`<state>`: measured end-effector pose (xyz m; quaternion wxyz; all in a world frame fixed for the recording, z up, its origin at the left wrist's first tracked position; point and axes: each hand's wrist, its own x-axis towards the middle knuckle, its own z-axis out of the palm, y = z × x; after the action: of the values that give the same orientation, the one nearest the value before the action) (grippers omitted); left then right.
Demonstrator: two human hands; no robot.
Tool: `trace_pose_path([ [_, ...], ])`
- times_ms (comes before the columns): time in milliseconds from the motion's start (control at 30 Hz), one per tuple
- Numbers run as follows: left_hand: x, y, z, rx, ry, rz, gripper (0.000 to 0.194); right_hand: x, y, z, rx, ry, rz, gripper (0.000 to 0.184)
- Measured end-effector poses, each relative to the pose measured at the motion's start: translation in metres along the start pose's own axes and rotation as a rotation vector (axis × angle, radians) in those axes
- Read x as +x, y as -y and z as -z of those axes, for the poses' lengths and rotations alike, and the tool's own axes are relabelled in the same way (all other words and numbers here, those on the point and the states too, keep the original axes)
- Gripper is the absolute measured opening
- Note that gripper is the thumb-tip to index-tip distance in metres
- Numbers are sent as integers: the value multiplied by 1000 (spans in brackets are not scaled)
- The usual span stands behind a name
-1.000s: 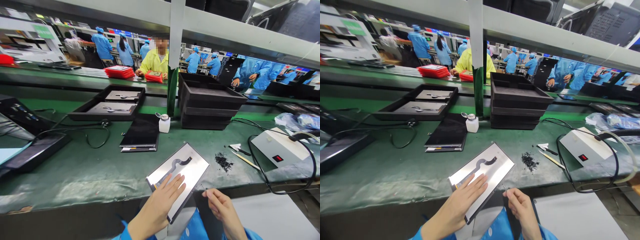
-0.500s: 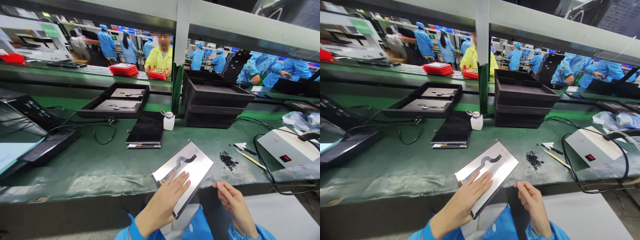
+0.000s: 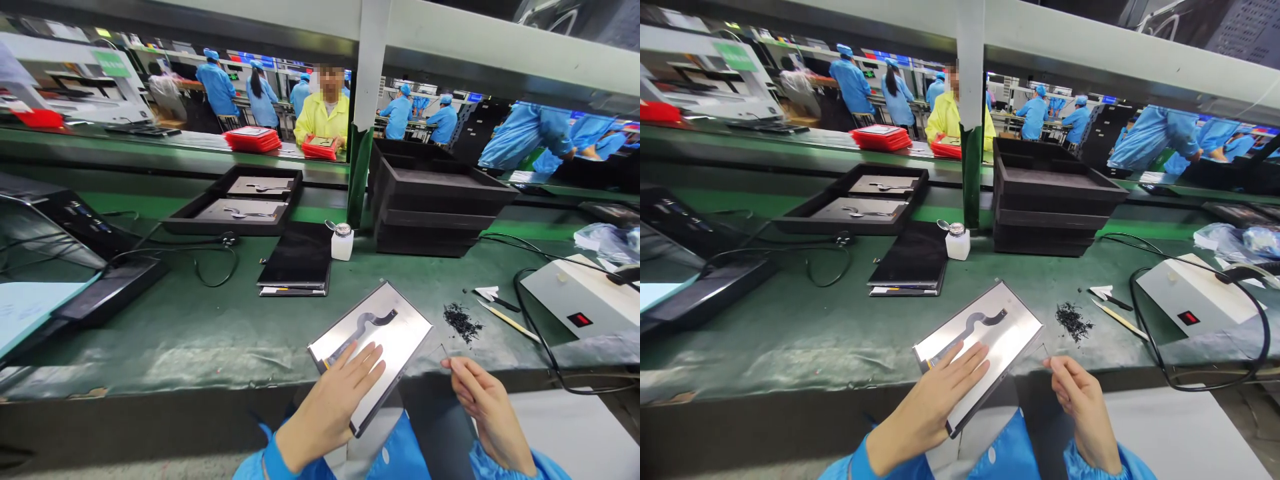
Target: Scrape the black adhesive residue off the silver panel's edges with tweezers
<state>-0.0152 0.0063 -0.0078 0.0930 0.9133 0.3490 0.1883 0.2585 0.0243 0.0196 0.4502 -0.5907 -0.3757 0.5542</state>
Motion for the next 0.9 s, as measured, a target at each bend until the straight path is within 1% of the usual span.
trace_pose_path([
  [167,1,0,1,5,-9,-7,107,1,4,0,14,-7,13,53],
  [333,1,0,1,-5,-17,-7,105,-1,12,-3,18,-33,15,53],
  [467,1,0,1,-11,-33,-12,100,-1,19,-3,17,-14,3,54],
  [733,1,0,1,-13,10,7,106,0,27,-2,5,-13,18,54],
  [900,2,-1,3,-21,28,17,107,-1,32,-4,29,-61,69,51],
])
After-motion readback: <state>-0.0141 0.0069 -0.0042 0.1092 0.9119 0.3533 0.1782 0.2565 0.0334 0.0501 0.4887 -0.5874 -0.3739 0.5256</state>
